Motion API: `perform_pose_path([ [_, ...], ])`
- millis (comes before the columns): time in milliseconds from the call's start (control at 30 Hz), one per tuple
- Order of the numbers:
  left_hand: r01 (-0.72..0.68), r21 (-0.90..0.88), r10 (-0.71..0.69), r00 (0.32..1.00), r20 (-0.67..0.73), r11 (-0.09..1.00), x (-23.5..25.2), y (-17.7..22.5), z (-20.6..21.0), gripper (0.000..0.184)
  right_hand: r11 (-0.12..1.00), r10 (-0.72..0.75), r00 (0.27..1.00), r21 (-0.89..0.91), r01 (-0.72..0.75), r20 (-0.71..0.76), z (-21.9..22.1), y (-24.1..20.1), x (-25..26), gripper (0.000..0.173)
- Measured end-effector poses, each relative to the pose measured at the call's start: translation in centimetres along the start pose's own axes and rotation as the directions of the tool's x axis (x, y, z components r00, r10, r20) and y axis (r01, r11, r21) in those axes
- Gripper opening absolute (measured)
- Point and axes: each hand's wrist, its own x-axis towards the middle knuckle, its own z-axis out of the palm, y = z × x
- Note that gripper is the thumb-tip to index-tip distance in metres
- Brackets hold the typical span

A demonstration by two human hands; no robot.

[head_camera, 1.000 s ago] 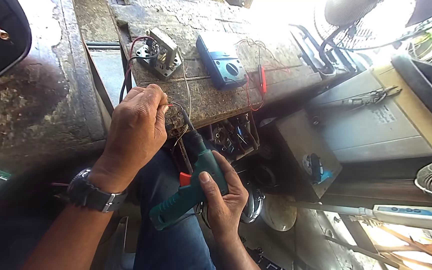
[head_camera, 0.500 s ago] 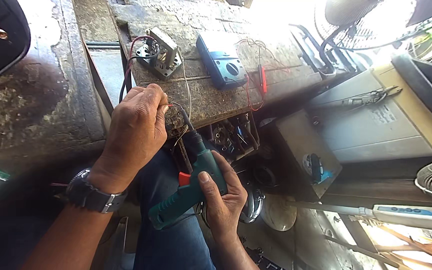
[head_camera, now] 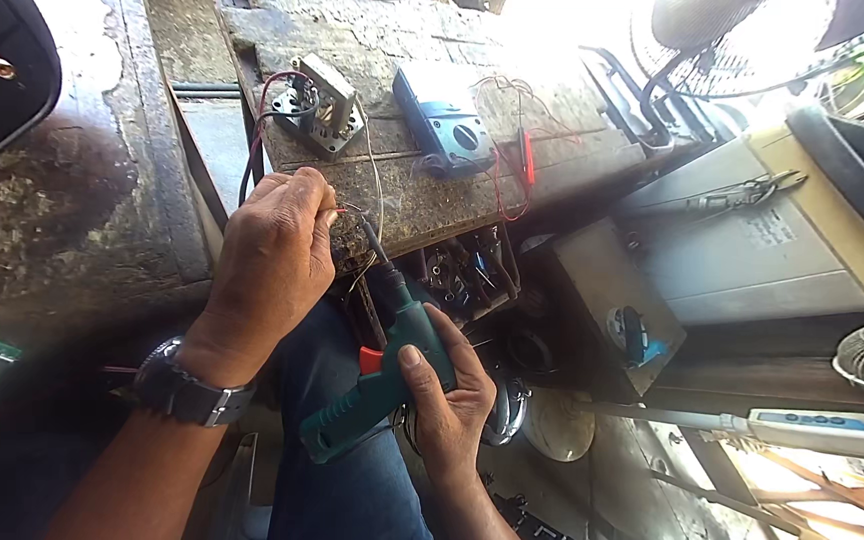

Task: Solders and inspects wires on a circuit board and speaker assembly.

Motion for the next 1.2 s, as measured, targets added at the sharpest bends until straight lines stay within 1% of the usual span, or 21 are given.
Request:
perform_pose_path([
  [67,0.004,-0.001,-0.004,1.0,0.001,1.0,0.0,0.1,0.0,0.016,0.998,0.041,0.999,0.043,-0.041,-0.003,-0.4,0.1,-0.1,0.044],
  [100,0.003,-0.003,-0.003,1.0,0.001,1.0,0.0,0.1,0.0,0.016,0.992,0.085,0.996,0.094,-0.084,-0.001,-0.6,0.2,-0.2,0.044],
  [167,0.002,-0.006,-0.002,1.0,-0.006,1.0,-0.1,0.1,0.1,0.016,0.933,0.228,0.974,0.283,-0.222,0.012,-1.0,0.4,-0.1,0.043],
  [200,0.0,-0.01,0.0,1.0,-0.009,1.0,-0.1,0.0,0.1,0.016,0.865,0.317,0.948,0.4,-0.302,0.031,-1.2,0.4,0.1,0.042],
  [267,-0.006,-0.024,0.006,1.0,-0.017,1.0,-0.2,-0.2,0.2,0.017,0.659,0.481,0.865,0.592,-0.463,0.141,-1.7,0.6,0.3,0.039],
  [300,-0.008,-0.035,0.007,1.0,-0.022,0.999,-0.2,-0.3,0.2,0.017,0.524,0.523,0.819,0.668,-0.528,0.236,-2.0,1.0,0.4,0.037],
  [333,-0.008,-0.047,0.007,1.0,-0.027,0.999,-0.3,-0.4,0.3,0.017,0.367,0.51,0.783,0.733,-0.573,0.357,-2.4,1.6,0.3,0.035],
  [367,-0.005,-0.064,0.004,1.0,-0.028,0.998,-0.3,-0.4,0.3,0.017,0.212,0.456,0.757,0.769,-0.603,0.468,-2.8,2.3,0.3,0.033],
  [400,-0.001,-0.08,-0.001,1.0,-0.029,0.997,-0.3,-0.4,0.3,0.016,0.106,0.397,0.743,0.777,-0.62,0.539,-2.9,2.7,0.2,0.032],
  [433,0.004,-0.094,-0.008,0.999,-0.034,0.996,-0.3,-0.5,0.3,0.017,0.045,0.358,0.733,0.774,-0.632,0.578,-2.9,3.0,0.1,0.033],
  [467,0.009,-0.105,-0.013,0.999,-0.039,0.994,-0.3,-0.5,0.3,0.017,0.008,0.331,0.723,0.765,-0.644,0.606,-2.9,3.0,0.1,0.033],
  [567,0.02,-0.142,-0.027,0.999,-0.047,0.99,-0.3,-0.5,0.4,0.018,-0.067,0.29,0.704,0.748,-0.66,0.648,-2.9,3.1,0.0,0.033],
  [667,0.029,-0.19,-0.041,0.997,-0.058,0.981,-0.4,-0.5,0.3,0.015,-0.079,0.297,0.702,0.749,-0.657,0.647,-2.7,3.2,0.0,0.032],
  [767,0.024,-0.213,-0.037,0.998,-0.058,0.977,-0.4,-0.5,0.4,0.015,-0.053,0.303,0.71,0.756,-0.653,0.635,-2.8,3.2,0.0,0.033],
  [867,0.018,-0.24,-0.039,0.996,-0.083,0.97,0.0,-0.4,0.6,0.015,0.024,0.349,0.73,0.773,-0.634,0.588,-3.0,2.6,0.1,0.034],
  [1000,0.035,-0.179,-0.057,0.991,-0.12,0.983,-0.2,1.2,-0.6,0.009,0.112,0.293,0.763,0.772,-0.626,0.576,-3.1,2.4,0.1,0.042],
  [1100,-0.002,-0.109,-0.017,0.984,-0.175,0.994,-0.9,2.4,-1.8,0.01,0.046,0.246,0.753,0.769,-0.638,0.61,-3.0,2.5,0.5,0.044],
  [1167,0.017,-0.146,-0.044,0.982,-0.182,0.989,-1.3,3.8,-3.3,0.01,-0.021,0.203,0.741,0.76,-0.65,0.64,-3.1,3.0,0.8,0.046],
  [1200,0.031,-0.175,-0.062,0.983,-0.174,0.984,-1.5,4.5,-4.0,0.012,-0.035,0.18,0.738,0.754,-0.656,0.65,-3.1,3.2,0.9,0.047],
])
